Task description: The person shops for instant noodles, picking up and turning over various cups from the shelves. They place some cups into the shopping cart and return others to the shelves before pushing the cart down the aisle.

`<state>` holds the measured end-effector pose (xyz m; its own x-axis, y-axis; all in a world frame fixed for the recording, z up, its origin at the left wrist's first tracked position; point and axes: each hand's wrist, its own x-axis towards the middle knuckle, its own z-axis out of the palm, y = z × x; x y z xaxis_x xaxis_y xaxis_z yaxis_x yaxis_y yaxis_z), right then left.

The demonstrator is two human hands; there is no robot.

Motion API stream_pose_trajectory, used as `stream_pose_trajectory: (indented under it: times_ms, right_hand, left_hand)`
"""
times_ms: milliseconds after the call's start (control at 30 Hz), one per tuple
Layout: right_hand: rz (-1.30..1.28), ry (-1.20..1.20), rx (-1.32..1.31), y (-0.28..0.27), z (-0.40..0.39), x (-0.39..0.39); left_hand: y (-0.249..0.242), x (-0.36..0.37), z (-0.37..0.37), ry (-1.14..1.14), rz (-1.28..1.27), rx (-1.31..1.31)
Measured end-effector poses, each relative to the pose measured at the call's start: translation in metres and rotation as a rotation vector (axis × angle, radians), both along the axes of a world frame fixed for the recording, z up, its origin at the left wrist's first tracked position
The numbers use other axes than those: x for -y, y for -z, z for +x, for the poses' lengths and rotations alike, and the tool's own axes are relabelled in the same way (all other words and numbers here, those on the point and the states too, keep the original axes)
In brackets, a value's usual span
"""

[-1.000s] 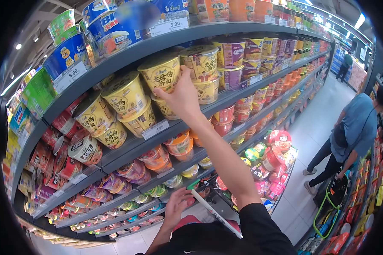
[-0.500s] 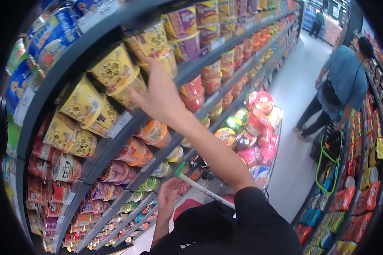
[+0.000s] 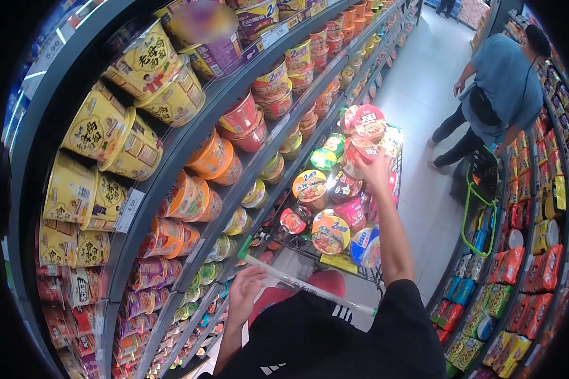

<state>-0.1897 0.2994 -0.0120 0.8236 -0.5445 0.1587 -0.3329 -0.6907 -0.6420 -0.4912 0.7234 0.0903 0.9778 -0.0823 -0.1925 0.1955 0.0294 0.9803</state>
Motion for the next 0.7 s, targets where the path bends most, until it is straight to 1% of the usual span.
stream_pose_trajectory:
  times_ms: [67, 100, 200, 233, 333, 367, 467, 500, 600, 633, 700]
  right_hand:
    - [0.028, -0.019, -0.054, 0.021, 0.004, 0.003]
    - [0.054, 0.005, -0.101, 0.009, 0.001, -0.006]
    - [0.187, 0.057, 0.043, 0.018, 0.004, -0.011]
    - [0.174, 0.082, 0.077, 0.021, 0.004, -0.013]
    - [0.192, 0.043, 0.155, 0.023, -0.003, -0.009]
    - [0.127, 0.051, 0.238, 0.023, -0.008, -0.008]
    - [0.313, -0.06, 0.231, -0.014, -0.041, -0.009]
    - [0.466, -0.092, 0.297, 0.006, -0.045, -0.001]
    - [0.769, -0.263, 0.414, -0.047, -0.092, -0.017]
    - [0.814, -0.335, 0.46, -0.047, -0.101, -0.018]
    - [0.976, -0.437, 0.391, -0.057, -0.131, -0.024]
  left_hand:
    - [-0.004, 0.006, 0.007, -0.01, 0.019, -0.024]
    - [-0.002, 0.008, 0.009, -0.021, 0.024, -0.029]
    - [-0.007, 0.013, 0.014, -0.054, 0.041, -0.037]
    - [-0.005, 0.013, 0.015, -0.066, 0.044, -0.039]
    - [-0.002, 0.011, 0.013, -0.091, 0.054, -0.053]
    - [-0.003, 0.01, 0.012, -0.093, 0.058, -0.056]
    - [0.0, 0.007, 0.011, -0.089, 0.047, -0.047]
    - [0.002, 0.008, 0.011, -0.087, 0.036, -0.037]
    - [-0.003, 0.015, 0.023, -0.036, -0.022, 0.013]
    - [-0.005, 0.017, 0.027, 0.0, -0.019, 0.042]
    - [-0.009, 0.022, 0.037, 0.071, -0.011, 0.109]
